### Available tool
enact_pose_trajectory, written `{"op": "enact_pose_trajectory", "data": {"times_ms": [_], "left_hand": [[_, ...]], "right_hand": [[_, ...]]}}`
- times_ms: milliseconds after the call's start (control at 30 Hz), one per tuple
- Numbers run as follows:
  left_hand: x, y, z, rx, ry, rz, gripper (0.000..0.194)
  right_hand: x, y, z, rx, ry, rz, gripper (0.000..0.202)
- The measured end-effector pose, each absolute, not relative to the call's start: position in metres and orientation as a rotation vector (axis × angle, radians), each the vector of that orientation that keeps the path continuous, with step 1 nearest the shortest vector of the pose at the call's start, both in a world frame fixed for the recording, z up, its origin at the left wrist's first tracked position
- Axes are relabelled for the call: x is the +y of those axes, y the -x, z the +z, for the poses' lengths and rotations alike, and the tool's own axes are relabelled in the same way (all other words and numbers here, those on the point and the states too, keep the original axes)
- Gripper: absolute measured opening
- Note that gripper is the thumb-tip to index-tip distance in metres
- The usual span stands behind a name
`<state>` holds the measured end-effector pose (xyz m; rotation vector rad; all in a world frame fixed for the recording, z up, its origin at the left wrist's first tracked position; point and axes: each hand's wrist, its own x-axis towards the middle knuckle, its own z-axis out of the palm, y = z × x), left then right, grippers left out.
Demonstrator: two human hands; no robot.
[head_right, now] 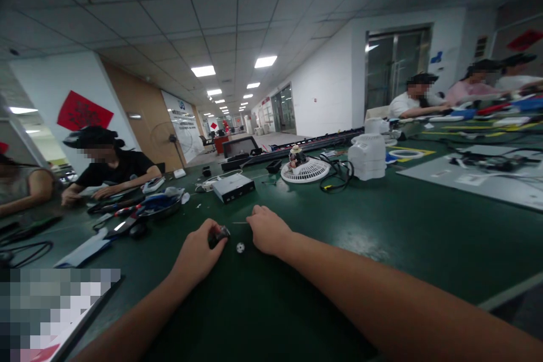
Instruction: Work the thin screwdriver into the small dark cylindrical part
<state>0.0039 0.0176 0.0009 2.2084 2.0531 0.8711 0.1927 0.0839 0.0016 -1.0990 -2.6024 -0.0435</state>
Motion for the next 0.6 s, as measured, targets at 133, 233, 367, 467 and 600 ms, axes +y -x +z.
{"op": "enact_pose_trajectory", "data": {"times_ms": [133,233,367,467,600], "left_hand": [[0.02,-0.001,-0.007,2.126,-2.192,0.835,0.017],[0.018,0.0,-0.007,2.162,-2.211,0.778,0.02],[0.005,-0.001,0.025,2.256,-2.386,0.678,0.035],[-0.025,0.001,0.059,2.328,-2.509,0.608,0.038],[-0.108,0.016,0.043,2.202,-2.418,0.99,0.042]], "right_hand": [[0.091,-0.193,-0.007,-2.579,1.092,0.05,0.045],[0.09,-0.196,-0.005,-2.56,1.082,0.073,0.042],[0.083,-0.208,0.025,-2.533,1.058,-0.043,0.044],[0.065,-0.225,0.056,-2.567,1.052,-0.05,0.04],[0.012,-0.271,0.046,-2.616,1.134,0.056,0.024]]}}
